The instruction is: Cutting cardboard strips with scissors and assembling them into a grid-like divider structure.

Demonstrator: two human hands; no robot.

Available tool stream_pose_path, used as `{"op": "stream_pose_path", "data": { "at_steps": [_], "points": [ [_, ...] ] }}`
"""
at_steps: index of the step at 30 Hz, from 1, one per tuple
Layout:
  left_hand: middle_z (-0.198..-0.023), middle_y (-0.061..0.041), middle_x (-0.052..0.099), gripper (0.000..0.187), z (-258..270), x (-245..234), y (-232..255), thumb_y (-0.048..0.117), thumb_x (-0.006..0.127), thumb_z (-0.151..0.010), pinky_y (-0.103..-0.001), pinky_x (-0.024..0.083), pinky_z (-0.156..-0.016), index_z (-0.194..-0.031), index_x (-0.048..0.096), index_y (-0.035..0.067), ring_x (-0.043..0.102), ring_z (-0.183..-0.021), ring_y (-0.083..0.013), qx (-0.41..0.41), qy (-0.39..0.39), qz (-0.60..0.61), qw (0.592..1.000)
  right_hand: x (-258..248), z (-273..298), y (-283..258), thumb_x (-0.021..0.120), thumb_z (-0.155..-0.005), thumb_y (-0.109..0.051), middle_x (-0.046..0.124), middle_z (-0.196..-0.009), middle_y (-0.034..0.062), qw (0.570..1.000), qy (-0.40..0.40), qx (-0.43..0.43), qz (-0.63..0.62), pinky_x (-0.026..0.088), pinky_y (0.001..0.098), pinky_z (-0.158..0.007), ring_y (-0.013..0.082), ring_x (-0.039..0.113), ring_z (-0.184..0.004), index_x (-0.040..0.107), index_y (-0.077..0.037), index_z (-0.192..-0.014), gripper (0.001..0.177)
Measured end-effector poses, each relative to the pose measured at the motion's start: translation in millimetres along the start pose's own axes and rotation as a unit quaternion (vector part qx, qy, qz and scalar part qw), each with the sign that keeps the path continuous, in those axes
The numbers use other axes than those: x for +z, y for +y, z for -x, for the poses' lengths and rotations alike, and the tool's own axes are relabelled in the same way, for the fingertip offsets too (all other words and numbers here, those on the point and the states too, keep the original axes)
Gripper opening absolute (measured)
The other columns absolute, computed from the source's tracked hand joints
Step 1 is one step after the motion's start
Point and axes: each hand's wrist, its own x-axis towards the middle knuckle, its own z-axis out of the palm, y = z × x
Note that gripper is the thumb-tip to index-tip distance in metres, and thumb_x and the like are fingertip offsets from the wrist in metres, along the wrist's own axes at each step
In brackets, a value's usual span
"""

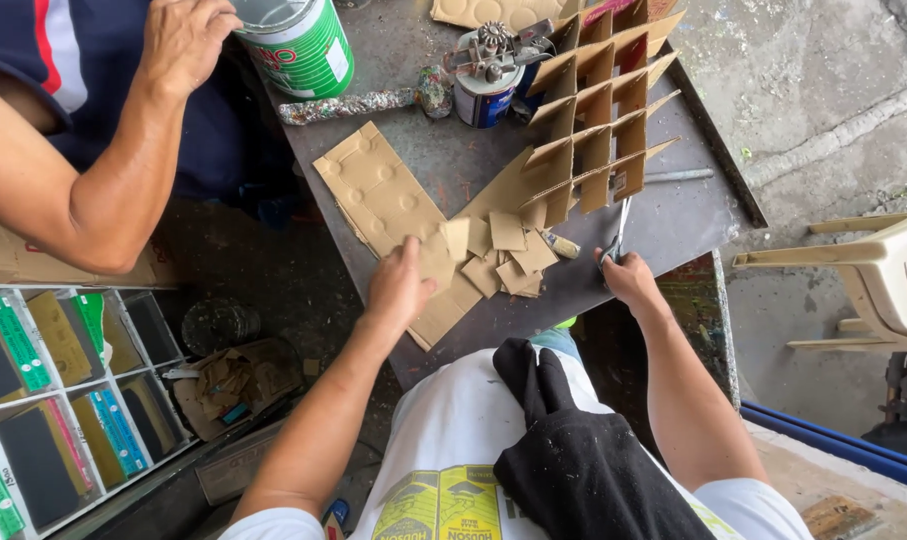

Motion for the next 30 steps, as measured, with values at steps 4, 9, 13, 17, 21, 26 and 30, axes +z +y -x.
{"op": "stream_pose_path", "data": {
  "at_steps": [4,9,13,17,21,26,30],
  "points": [
    [-0.121,-0.021,0.064,0.079,-23,77,-38,0.029,0.081,-0.081,-0.053,0.061,-0.087,-0.144,0.039,0.004,0.069,-0.11,-0.0425,-0.004,-0.056,-0.039,0.998,7,5,5,0.06,-0.096,-0.054,0.071,-0.11,0.0323,0.998,0.049,-0.026,-0.016,0.051,0.0602,-0.096,0.0496,0.064,-0.113,0.071,0.007,-0.121,0.067],
    [-0.125,-0.03,0.066,0.068,8,-10,-3,0.028,0.084,-0.079,-0.056,0.054,-0.099,-0.131,0.051,-0.001,0.063,-0.122,-0.0475,-0.051,-0.123,0.105,0.985,13,30,6,0.061,-0.101,-0.038,0.073,-0.115,0.0235,0.994,0.094,-0.057,-0.024,0.052,0.0554,-0.098,0.0448,0.064,-0.117,0.067,0.001,-0.131,0.05],
    [-0.129,-0.03,0.065,0.072,32,-63,51,0.028,0.088,-0.074,-0.055,0.053,-0.102,-0.133,0.055,0.001,0.06,-0.127,-0.0472,-0.056,-0.16,0.193,0.966,39,20,26,0.065,-0.099,-0.031,0.062,-0.127,0.0266,0.966,0.194,-0.166,0.042,0.044,0.0507,-0.108,0.0463,0.056,-0.125,0.067,0.005,-0.124,0.044],
    [-0.13,-0.027,0.066,0.08,2,-4,53,0.036,0.091,-0.071,-0.054,0.055,-0.101,-0.135,0.053,0.007,0.062,-0.126,-0.0434,-0.037,-0.201,0.149,0.967,45,45,-8,0.07,-0.1,-0.035,0.061,-0.12,0.0163,0.941,0.251,-0.199,0.112,0.043,0.0459,-0.108,0.0368,0.054,-0.126,0.069,-0.006,-0.123,0.037],
    [-0.138,-0.026,0.061,0.094,-40,86,31,0.043,0.085,-0.077,-0.053,0.053,-0.105,-0.148,0.036,0.006,0.06,-0.13,-0.0406,-0.072,-0.121,0.12,0.983,68,34,-37,0.063,-0.092,-0.065,0.074,-0.11,0.0213,0.993,0.058,-0.104,0.025,0.053,0.0576,-0.095,0.0443,0.068,-0.111,0.059,-0.01,-0.13,0.067],
    [-0.133,-0.029,0.06,0.095,-38,108,30,0.047,0.084,-0.079,-0.055,0.052,-0.105,-0.144,0.037,-0.003,0.059,-0.128,-0.0451,-0.094,-0.044,0.11,0.988,96,12,-45,0.069,-0.088,-0.06,0.069,-0.114,0.0245,0.988,0.053,-0.145,0.004,0.054,0.0552,-0.094,0.0454,0.068,-0.109,0.057,-0.008,-0.123,0.064],
    [-0.134,-0.025,0.048,0.085,-27,93,42,0.051,0.085,-0.076,-0.054,0.049,-0.106,-0.131,0.047,-0.001,0.054,-0.127,-0.0473,-0.066,0.008,0.043,0.997,94,17,-47,0.072,-0.086,-0.058,0.069,-0.117,0.0204,0.994,0.012,-0.098,-0.044,0.053,0.0531,-0.097,0.0404,0.067,-0.114,0.051,-0.013,-0.128,0.066]
  ]
}}
